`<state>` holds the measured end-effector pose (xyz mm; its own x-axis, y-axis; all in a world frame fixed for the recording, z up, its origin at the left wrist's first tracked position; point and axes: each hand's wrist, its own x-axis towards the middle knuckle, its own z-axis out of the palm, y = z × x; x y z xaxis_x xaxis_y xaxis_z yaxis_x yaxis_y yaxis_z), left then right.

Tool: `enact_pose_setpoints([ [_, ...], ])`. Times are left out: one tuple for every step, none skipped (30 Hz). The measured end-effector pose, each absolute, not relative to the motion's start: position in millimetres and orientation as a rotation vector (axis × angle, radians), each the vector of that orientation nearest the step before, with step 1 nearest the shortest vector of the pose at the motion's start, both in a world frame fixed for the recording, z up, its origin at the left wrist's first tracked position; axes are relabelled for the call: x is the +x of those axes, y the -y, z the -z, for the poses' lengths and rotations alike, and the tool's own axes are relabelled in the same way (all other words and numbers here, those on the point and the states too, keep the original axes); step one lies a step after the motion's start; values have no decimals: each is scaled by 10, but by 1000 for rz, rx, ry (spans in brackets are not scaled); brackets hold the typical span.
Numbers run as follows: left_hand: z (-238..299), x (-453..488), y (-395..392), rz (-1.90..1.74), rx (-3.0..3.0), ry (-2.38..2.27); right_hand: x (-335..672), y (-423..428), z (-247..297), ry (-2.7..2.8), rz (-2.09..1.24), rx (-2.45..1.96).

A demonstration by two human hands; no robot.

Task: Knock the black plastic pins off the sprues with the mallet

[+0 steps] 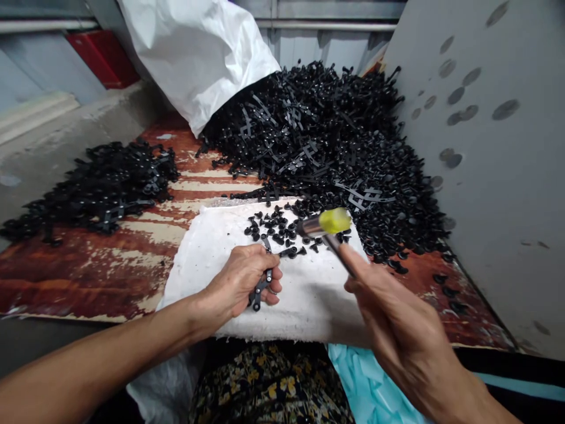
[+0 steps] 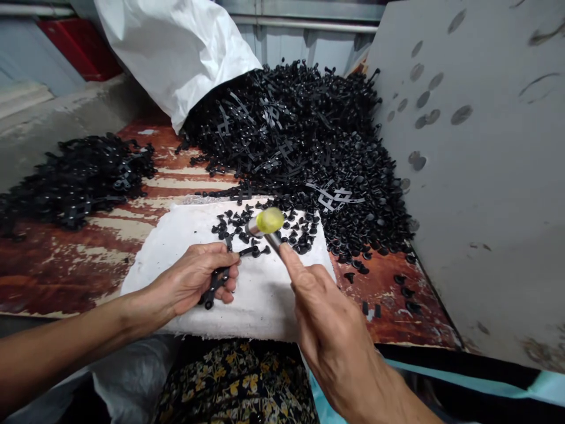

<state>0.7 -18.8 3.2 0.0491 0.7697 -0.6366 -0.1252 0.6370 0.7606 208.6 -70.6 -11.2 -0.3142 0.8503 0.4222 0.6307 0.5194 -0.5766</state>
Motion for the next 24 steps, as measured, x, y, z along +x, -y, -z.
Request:
enact_pose_setpoints([
  [-30,3,185,-746,602,-1357,2081,710,111,2013,-375,-1203],
  [-28,1,182,-744,605,-1355,2077,707,112,2018,-359,-1205],
  [-25,-2,180,-742,608,-1354,2075,699,113,2051,-347,-1215],
  [-21,-5,177,-741,611,-1350,2076,687,115,2131,-359,-1219],
  [-18,-7,175,-740,614,-1348,2079,675,116,2201,-388,-1221],
  [-15,-9,172,-735,616,-1345,2084,666,114,2240,-404,-1221],
  [-12,-12,170,-731,617,-1343,2088,661,111,2216,-431,-1208],
  [-11,-14,168,-726,619,-1338,2092,663,107,2158,-428,-1197],
  [-10,-16,165,-720,621,-1334,2094,668,104,2110,-421,-1193],
  [-10,-18,163,-715,623,-1334,2095,675,103,2091,-399,-1185],
  [-10,-20,161,-712,627,-1333,2094,680,105,2101,-362,-1187],
  [-11,-22,159,-712,632,-1333,2093,683,110,2173,-346,-1203],
  [-12,-23,156,-710,638,-1334,2092,683,115,2236,-341,-1213],
  [-14,-24,153,-705,644,-1333,2092,681,122,2267,-353,-1223],
  [-18,-25,149,-699,651,-1330,2093,676,127,2257,-372,-1233],
  [-25,-28,144,-691,660,-1331,2097,670,132,2237,-381,-1243],
  [-33,-33,139,-681,671,-1336,2103,661,136,2228,-383,-1256],
  [-44,-42,134,-668,681,-1346,2111,651,140,2236,-373,-1269],
  [-57,-54,130,-654,692,-1357,2120,637,143,2260,-362,-1284],
  [-69,-70,128,-642,699,-1367,2129,620,145,2287,-362,-1301],
  [-80,-89,130,-630,704,-1371,2137,600,148,2299,-373,-1314],
  [-88,-111,136,-619,711,-1365,2144,577,151,2288,-384,-1326],
  [-93,-135,146,-607,723,-1350,2148,553,155,2269,-387,-1339],
  [-95,-160,161,-591,740,-1330,2152,530,160,2258,-376,-1354],
])
